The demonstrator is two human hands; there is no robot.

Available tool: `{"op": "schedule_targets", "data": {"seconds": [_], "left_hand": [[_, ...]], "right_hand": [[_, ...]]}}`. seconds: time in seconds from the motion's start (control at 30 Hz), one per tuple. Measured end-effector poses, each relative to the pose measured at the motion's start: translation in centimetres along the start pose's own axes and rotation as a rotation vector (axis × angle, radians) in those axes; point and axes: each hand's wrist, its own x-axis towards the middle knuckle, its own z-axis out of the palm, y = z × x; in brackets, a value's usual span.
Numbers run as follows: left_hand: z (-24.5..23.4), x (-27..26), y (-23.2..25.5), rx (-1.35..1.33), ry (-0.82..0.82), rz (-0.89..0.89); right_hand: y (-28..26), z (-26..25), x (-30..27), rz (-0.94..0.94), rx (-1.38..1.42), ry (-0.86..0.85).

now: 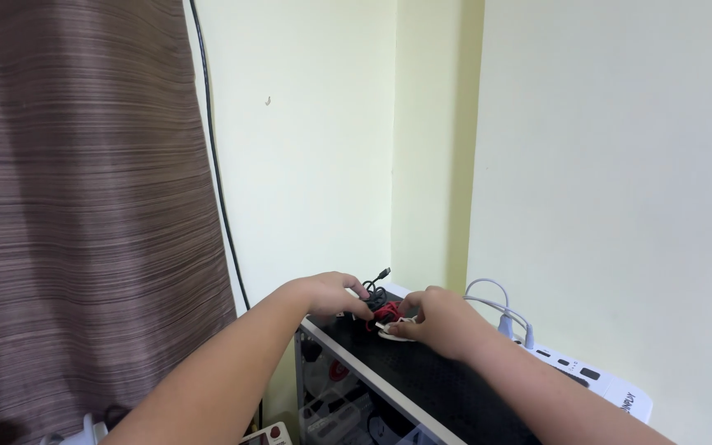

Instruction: Wiping down a PC tower, rearranging cables, and placing a desk mat and keyboard.

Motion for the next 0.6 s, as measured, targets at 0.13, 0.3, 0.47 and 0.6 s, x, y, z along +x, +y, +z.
{"op": "schedule_targets", "data": {"seconds": [0.13, 0.3, 0.47, 0.6], "left_hand": [[0.8, 3.5, -2.0, 0.028, 0.027, 0.087], [1.5, 2.6, -1.6, 0.015, 0.069, 0.064], [2.7, 1.9, -2.5, -0.153, 0.142, 0.125], [4.5, 2.0, -5.2, -0.344, 0.368, 0.191]], "right_hand": [[-0.7, -0.4, -0.5, 0.006, 0.012, -0.013], [0.0, 0.1, -0.3, -0.021, -0.001, 0.030], [0.1, 0.0, -0.2, -0.022, 0.023, 0.035], [0.0, 0.4, -0.3, -0.045, -0.021, 0.090]]}}
